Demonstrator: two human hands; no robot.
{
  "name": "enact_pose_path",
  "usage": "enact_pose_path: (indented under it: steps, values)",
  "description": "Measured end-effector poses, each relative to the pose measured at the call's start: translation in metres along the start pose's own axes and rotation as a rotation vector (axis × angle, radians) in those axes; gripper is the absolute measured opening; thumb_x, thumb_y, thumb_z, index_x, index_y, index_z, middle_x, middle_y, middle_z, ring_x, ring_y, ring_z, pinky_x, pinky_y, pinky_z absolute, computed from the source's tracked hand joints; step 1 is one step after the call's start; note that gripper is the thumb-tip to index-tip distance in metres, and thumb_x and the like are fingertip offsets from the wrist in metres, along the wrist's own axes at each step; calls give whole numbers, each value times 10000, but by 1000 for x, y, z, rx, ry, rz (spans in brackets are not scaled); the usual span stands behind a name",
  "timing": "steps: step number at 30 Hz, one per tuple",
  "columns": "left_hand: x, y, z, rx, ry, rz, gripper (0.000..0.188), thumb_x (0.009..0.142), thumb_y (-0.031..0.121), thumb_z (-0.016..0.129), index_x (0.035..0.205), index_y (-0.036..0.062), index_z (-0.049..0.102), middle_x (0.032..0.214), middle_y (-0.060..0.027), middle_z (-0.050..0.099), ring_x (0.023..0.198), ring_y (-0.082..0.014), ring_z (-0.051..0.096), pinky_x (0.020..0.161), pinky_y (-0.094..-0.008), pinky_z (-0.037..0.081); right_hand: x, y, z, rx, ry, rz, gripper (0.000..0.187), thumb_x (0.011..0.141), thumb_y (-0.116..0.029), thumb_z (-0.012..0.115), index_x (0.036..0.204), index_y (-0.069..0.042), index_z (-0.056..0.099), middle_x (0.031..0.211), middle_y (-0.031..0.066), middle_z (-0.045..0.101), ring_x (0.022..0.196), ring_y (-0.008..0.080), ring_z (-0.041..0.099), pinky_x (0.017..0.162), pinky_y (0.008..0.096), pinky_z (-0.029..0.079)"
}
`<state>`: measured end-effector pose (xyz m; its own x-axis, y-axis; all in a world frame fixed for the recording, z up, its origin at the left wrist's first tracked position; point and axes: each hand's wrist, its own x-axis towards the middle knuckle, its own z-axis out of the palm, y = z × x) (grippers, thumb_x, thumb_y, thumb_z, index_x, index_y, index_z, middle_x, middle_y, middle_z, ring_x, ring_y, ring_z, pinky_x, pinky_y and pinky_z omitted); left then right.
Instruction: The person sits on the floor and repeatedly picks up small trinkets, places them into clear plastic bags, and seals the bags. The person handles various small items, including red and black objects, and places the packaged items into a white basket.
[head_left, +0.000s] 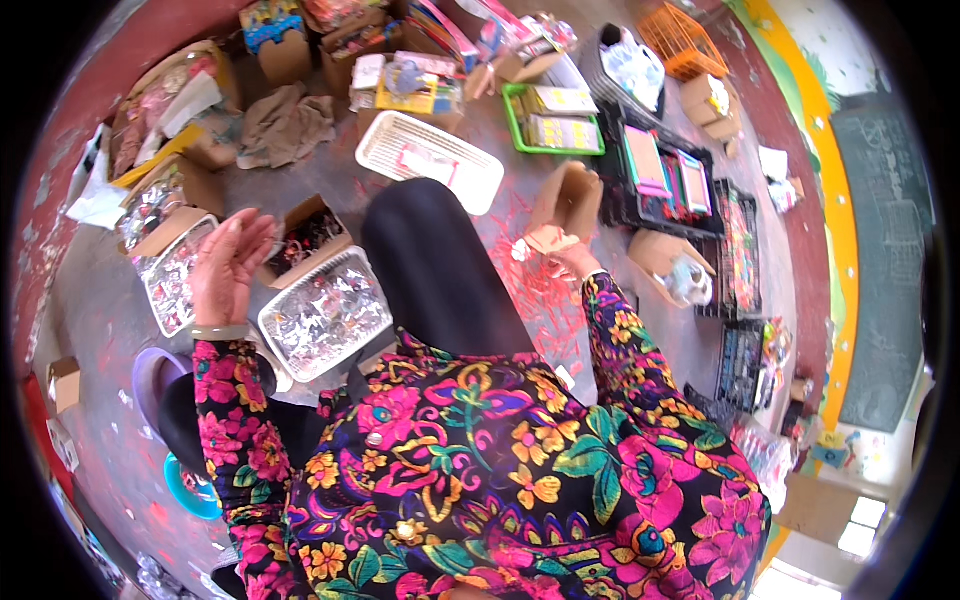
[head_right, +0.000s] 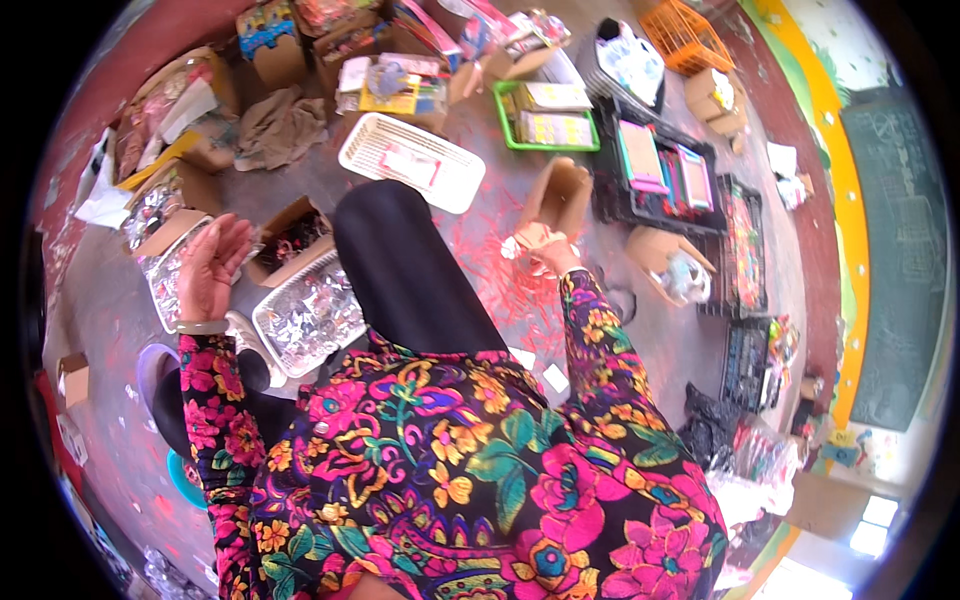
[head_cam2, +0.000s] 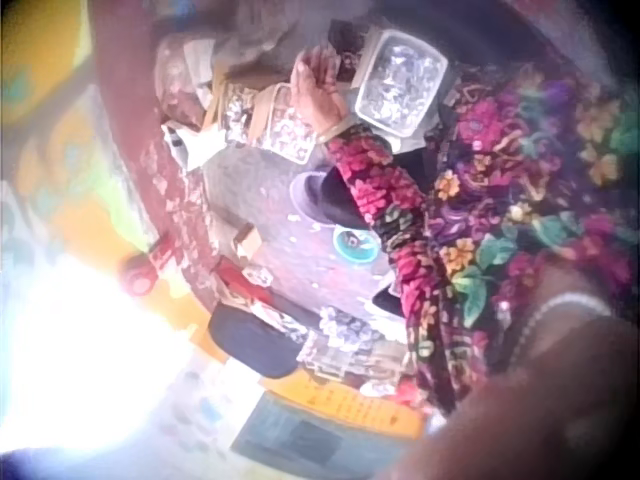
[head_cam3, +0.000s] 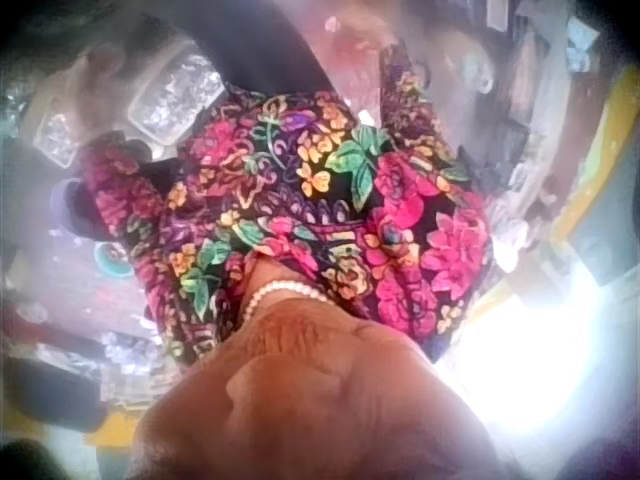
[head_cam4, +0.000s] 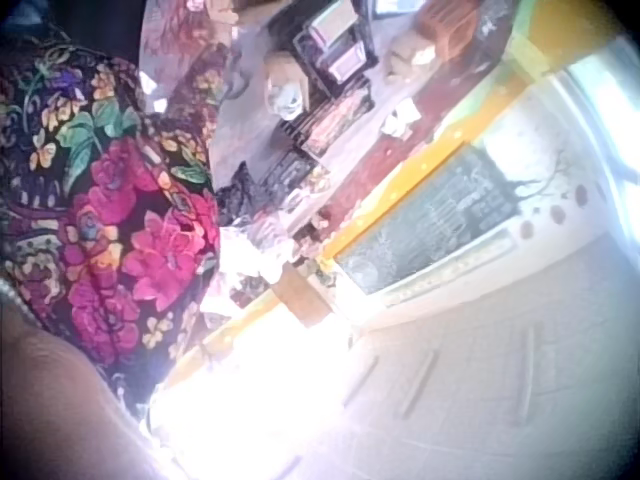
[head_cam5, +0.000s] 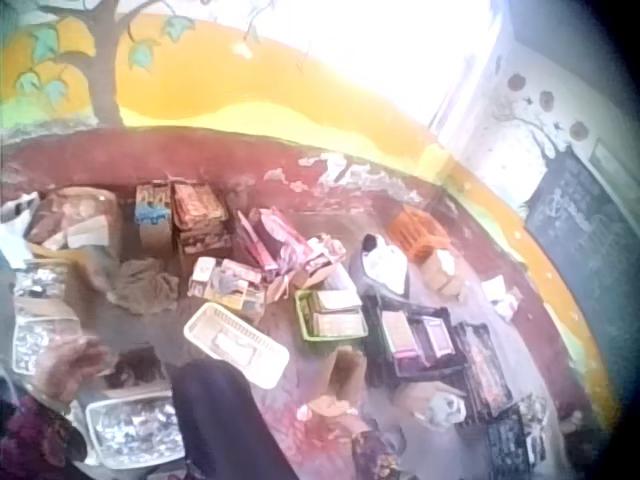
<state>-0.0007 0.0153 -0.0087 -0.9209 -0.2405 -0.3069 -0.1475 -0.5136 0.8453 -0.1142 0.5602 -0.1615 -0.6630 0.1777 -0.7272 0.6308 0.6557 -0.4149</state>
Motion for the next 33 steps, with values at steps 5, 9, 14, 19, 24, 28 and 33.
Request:
enact_pose_path:
  steps: [5, 9, 14, 19, 24, 28, 33]
  values:
    - [-1, 16, 21, -174, -113, 8, 343, 910, 195, 480, 1168, -31, 494, 1091, -214, 587, 1028, -298, 578, 884, -371, 480, -71, -179, 19, 389, 39, -813, 180, 844, -184, 596, 839, -8, 634, 714, 35, 621, 614, 83, 566, 561, 213, 450]
    - [-6, 27, 27, -290, -108, 67, 334, 916, 190, 470, 1175, -20, 484, 1123, -221, 564, 1039, -329, 567, 860, -382, 494, -162, -307, 65, 483, -301, -1062, 248, 806, -159, 649, 972, 17, 595, 878, 41, 613, 789, 78, 564, 676, 212, 456]
    - [-18, 44, 20, -347, -62, 184, 349, 918, 194, 470, 1200, -9, 438, 1211, -169, 507, 1027, -330, 572, 822, -338, 517, -220, -380, 149, 216, -812, -932, 355, 767, -155, 703, 1052, 6, 564, 928, 31, 603, 867, 95, 551, 735, 218, 451]
    - [-22, 46, 10, -355, -2, 242, 348, 919, 190, 472, 1200, -11, 433, 1167, -148, 528, 959, -250, 604, 806, -318, 525, -223, -397, 190, 243, -1061, -971, 216, 793, -143, 668, 942, 10, 630, 828, 31, 618, 727, 82, 553, 666, 220, 440]
    - [-24, 45, 13, -391, -16, 217, 334, 914, 146, 488, 1209, -2, 432, 1142, -144, 544, 955, -244, 604, 789, -304, 533, -217, -392, 194, 278, -942, -994, 154, 804, -116, 646, 867, 23, 655, 765, 22, 625, 704, 80, 555, 648, 220, 442]
    - [-23, 44, 16, -146, 167, 169, 265, 877, 123, 559, 1126, 34, 549, 1016, -76, 623, 945, -145, 603, 662, -228, 521, -215, -390, 199, 309, -946, -1072, 133, 814, -94, 629, 864, 26, 658, 775, 29, 637, 716, 79, 566, 656, 211, 446]
    - [-19, 41, 13, -23, 225, 196, 176, 879, 124, 556, 1015, 31, 617, 969, -67, 647, 895, -114, 613, 626, -207, 500, -224, -390, 192, 291, -916, -1035, 133, 802, -87, 643, 888, 13, 659, 820, 40, 654, 743, 69, 569, 670, 194, 436]
